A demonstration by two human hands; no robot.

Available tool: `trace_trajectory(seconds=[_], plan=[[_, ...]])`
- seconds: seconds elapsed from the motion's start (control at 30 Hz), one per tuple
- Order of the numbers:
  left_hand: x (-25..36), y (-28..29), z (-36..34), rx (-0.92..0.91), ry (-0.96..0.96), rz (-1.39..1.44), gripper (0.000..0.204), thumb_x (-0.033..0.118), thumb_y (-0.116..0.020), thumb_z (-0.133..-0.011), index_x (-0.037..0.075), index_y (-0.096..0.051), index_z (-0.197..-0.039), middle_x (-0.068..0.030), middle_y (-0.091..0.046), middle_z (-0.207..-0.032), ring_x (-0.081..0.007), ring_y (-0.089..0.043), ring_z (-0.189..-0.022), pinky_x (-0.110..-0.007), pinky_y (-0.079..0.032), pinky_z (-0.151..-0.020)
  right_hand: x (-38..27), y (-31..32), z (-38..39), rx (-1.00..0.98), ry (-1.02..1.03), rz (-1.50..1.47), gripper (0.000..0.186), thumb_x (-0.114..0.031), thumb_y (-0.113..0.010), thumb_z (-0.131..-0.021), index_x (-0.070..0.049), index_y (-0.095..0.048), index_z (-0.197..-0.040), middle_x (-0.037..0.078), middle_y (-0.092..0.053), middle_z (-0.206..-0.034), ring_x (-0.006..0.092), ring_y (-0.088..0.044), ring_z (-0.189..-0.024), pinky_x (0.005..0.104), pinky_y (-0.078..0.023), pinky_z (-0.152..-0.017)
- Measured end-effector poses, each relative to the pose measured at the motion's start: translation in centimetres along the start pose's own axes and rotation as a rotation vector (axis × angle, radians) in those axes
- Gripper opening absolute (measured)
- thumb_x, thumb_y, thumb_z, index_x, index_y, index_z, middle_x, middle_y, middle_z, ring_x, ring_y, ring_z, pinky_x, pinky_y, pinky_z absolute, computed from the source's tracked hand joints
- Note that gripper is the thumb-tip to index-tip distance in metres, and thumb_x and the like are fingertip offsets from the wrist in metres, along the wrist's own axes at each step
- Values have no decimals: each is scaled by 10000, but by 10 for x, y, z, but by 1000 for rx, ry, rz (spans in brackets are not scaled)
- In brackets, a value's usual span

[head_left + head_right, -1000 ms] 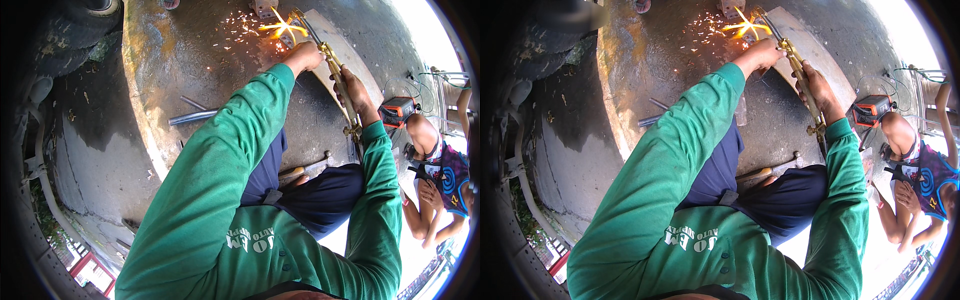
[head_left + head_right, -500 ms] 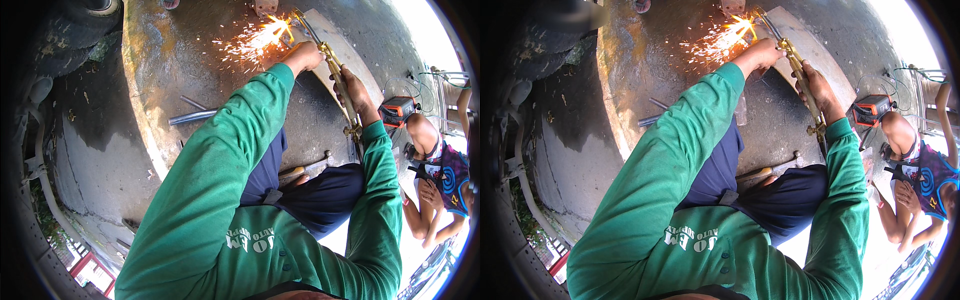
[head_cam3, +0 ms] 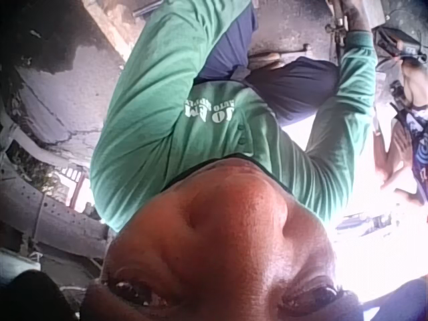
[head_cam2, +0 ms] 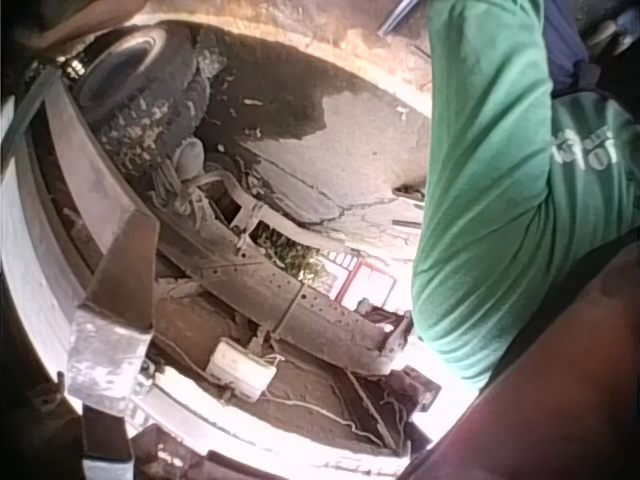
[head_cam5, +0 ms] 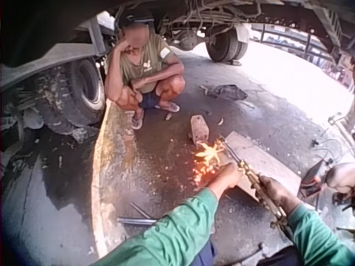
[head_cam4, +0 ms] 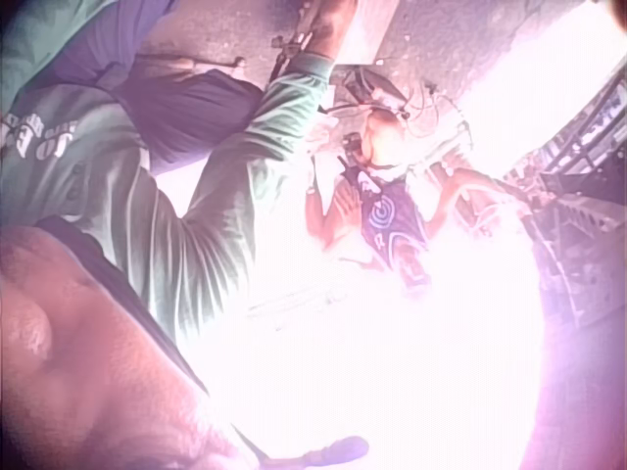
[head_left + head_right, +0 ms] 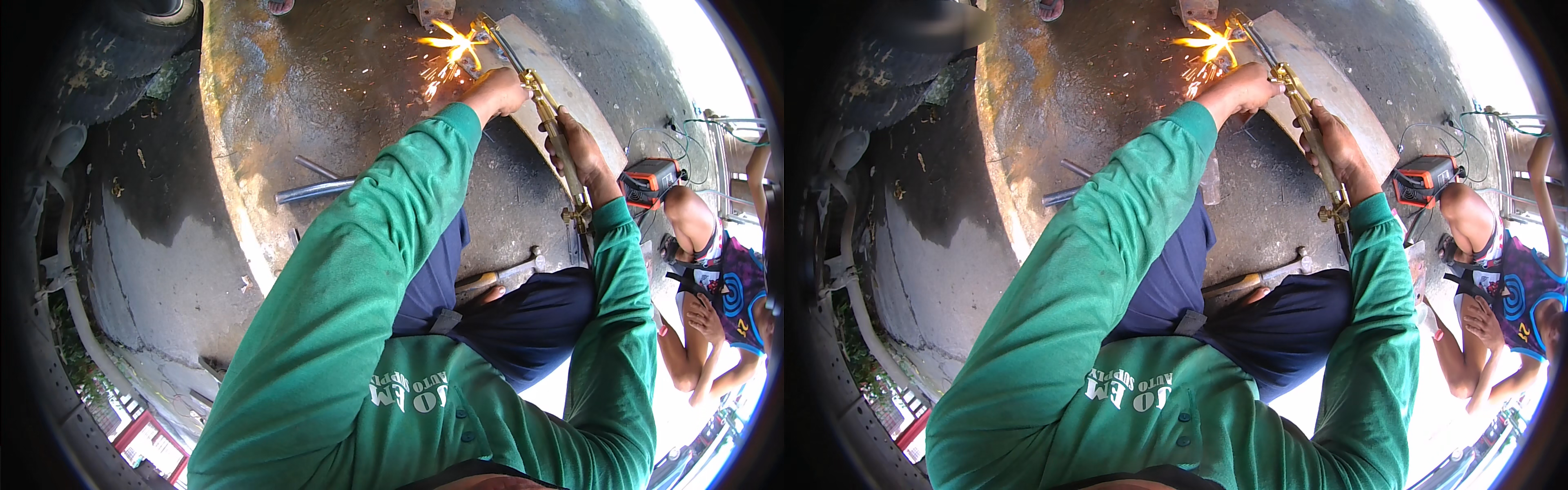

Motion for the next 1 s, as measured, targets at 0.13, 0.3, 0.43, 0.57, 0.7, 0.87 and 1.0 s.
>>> trace_trajectory(seconds=[0.13, 0.3, 0.43, 0.57, 0.7, 0.87, 1.0], plan=[[7, 2, 9, -40, 28, 6, 488, 435, -700, -934, -47, -744, -998, -267, -740, -932, -387, -741, -929, -465, -569, -823, 2, 3, 2, 12, -11, -2, 594, -577, -289, -1100, -85, -623, -1109, -7, -553, -675, 88, -466, -439, 264, -373, -387], [0, 1, 0, 13, -39, -17, 473, 427, -697, -936, -39, -745, -992, -264, -740, -932, -390, -737, -922, -468, -565, -828, -2, -1, 2, 6, -12, -5, 600, -580, -301, -1098, -73, -622, -1104, -4, -552, -672, 91, -466, -439, 264, -375, -388], [0, -2, 1, 38, -86, 29, 468, 421, -689, -943, -39, -741, -1009, -262, -739, -956, -400, -732, -923, -467, -562, -838, -1, -2, 3, 9, 5, -20, 603, -581, -311, -1097, -64, -621, -1099, 4, -552, -669, 96, -468, -438, 267, -380, -390], [1, -1, 1, 10, -62, 8, 480, 427, -682, -950, -44, -738, -1017, -263, -738, -962, -402, -730, -922, -466, -563, -833, -1, -2, 4, 1, 3, -32, 598, -571, -306, -1102, -62, -620, -1097, 8, -546, -669, 99, -470, -443, 271, -386, -396], [2, 1, 3, 9, -45, -25, 489, 441, -684, -949, -41, -744, -1000, -263, -737, -956, -397, -731, -915, -463, -564, -824, -1, -2, 4, 2, -1, -25, 591, -561, -297, -1107, -65, -618, -1102, 6, -540, -669, 101, -470, -448, 275, -390, -401], [5, 2, 7, -12, -38, -50, 496, 453, -677, -954, -37, -748, -977, -253, -741, -928, -382, -735, -899, -456, -567, -810, 2, 0, 2, -10, -19, -34, 594, -564, -283, -1108, -71, -615, -1109, 1, -537, -667, 103, -466, -444, 275, -389, -400], [8, 6, 11, -30, -23, -83, 496, 454, -665, -960, -33, -755, -938, -232, -745, -865, -361, -741, -870, -447, -569, -797, 1, -1, 3, -23, -12, -29, 598, -570, -275, -1107, -78, -615, -1109, -3, -537, -666, 101, -463, -440, 273, -386, -397]])
Point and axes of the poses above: each hand's wrist, its own z-axis away from the middle knuckle, its own y-axis out of the back of the hand, x = y × z, the point moved 5 cm from there along -z, towards the middle knuckle
